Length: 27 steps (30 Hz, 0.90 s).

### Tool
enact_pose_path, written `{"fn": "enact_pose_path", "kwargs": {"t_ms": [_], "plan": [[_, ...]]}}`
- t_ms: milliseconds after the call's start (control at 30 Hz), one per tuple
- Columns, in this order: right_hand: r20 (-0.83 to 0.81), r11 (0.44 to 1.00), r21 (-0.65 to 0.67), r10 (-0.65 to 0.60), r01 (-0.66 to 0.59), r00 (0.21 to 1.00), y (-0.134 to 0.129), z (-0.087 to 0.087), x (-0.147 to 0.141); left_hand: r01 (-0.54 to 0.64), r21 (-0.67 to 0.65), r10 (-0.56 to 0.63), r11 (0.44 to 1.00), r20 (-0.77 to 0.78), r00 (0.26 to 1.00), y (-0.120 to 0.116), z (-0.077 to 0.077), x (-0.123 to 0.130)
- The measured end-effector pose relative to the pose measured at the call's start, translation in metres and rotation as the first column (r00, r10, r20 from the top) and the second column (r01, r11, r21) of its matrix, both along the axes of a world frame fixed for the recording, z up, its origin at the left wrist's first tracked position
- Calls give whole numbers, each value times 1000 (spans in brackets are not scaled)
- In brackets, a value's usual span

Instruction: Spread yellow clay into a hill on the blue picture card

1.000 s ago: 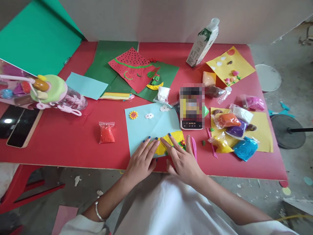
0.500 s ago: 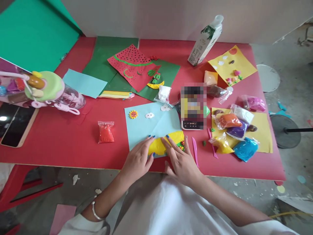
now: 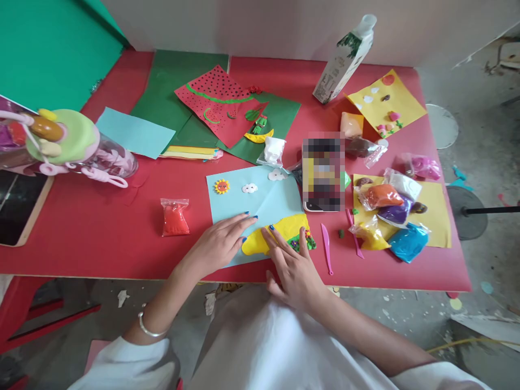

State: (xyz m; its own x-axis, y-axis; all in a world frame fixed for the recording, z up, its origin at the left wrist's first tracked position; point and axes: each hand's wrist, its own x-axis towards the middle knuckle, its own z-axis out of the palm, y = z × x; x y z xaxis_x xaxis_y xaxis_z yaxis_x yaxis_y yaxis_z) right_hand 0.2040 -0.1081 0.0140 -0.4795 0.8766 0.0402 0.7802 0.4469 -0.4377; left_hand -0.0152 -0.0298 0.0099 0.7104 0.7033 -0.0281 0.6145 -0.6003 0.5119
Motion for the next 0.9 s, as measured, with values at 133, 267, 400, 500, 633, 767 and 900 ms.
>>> {"fn": "enact_pose_path", "kwargs": {"t_ms": [133,267,400,500,633,767,900], "plan": [[9,1000,6,4,-4,1000,-1,1,-8,25,85,-23,996,-24,999,10,-8,1],[8,999,8,49,-49,999,-4,2,-19,62,148,-59,987,-21,998,13,-15,6],[-7,998,9,61,-61,998,-9,3,-29,77,158,-77,984,-6,997,12,-18,8],[-12,997,1,78,-78,997,-12,2,-34,87,147,-88,985,-4,996,12,-19,8],[-39,996,-21,88,-89,995,-17,0,-41,97,111,-97,989,-13,995,13,-17,7],[-36,994,-31,104,-105,994,-21,1,-40,98,93,-98,991,3,995,13,-16,6],[-27,995,2,97,-97,995,-23,2,-31,82,101,-84,992,18,996,13,-17,7]]}}
